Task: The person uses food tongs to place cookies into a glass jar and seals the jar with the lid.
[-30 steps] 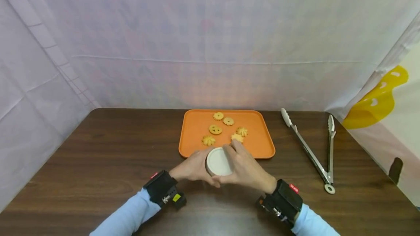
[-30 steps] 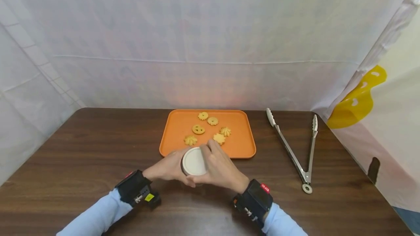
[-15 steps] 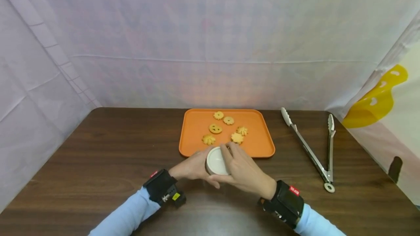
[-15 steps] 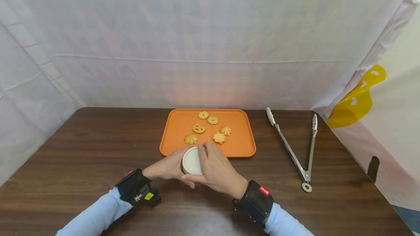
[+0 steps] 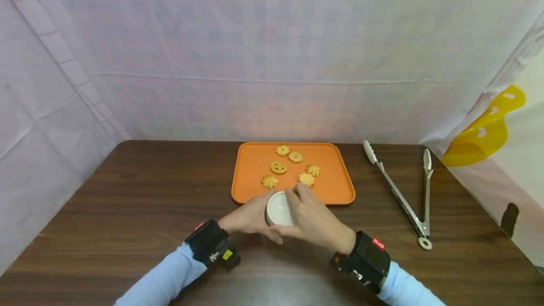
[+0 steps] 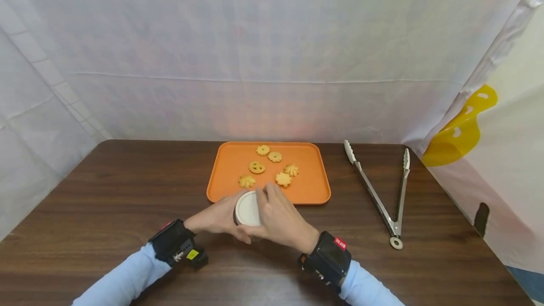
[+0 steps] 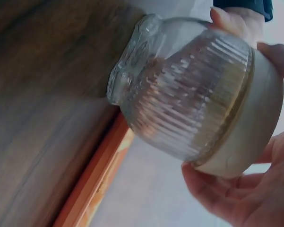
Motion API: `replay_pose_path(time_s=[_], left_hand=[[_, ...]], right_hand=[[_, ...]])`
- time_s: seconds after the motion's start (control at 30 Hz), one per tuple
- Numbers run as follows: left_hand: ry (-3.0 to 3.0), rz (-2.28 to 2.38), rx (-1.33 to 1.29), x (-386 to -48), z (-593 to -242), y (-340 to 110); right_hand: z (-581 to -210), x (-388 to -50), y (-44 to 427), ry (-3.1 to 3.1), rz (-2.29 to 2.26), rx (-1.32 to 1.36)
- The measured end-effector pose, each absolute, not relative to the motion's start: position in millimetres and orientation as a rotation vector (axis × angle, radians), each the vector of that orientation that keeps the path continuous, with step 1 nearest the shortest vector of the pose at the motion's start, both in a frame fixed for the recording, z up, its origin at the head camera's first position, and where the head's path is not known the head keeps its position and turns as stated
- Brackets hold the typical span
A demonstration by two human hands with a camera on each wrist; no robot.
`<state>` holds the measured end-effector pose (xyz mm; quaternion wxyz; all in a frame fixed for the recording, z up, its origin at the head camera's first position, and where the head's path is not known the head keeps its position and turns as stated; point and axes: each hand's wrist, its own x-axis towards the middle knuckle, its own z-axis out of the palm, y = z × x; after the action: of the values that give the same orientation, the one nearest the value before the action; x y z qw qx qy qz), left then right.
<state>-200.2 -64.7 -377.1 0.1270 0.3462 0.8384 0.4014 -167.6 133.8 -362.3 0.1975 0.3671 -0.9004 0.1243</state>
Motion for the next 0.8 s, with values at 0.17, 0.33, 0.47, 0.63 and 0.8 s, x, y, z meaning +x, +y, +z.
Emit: replay_pose_path(time_s=[0.17,0.33,0.47,0.63,0.8], left_hand=[[2.438,1.158,1.005,-201,-378,-65],[2.430,1.152,1.014,-202,-379,-65],[2.434,1.142,1.023,-202,-380,-64],[2.451,1.127,1.045,-200,-378,-64],[2.441,1.132,1.066,-199,-377,-63]], right_hand=[[-359,-176,140,-2.546,0.484,1.159],[-352,-184,147,-2.625,0.625,1.302],[-351,-185,147,-2.654,0.649,1.311],[-361,-173,137,-2.572,0.429,1.144],[-370,-158,126,-2.469,0.201,0.900]])
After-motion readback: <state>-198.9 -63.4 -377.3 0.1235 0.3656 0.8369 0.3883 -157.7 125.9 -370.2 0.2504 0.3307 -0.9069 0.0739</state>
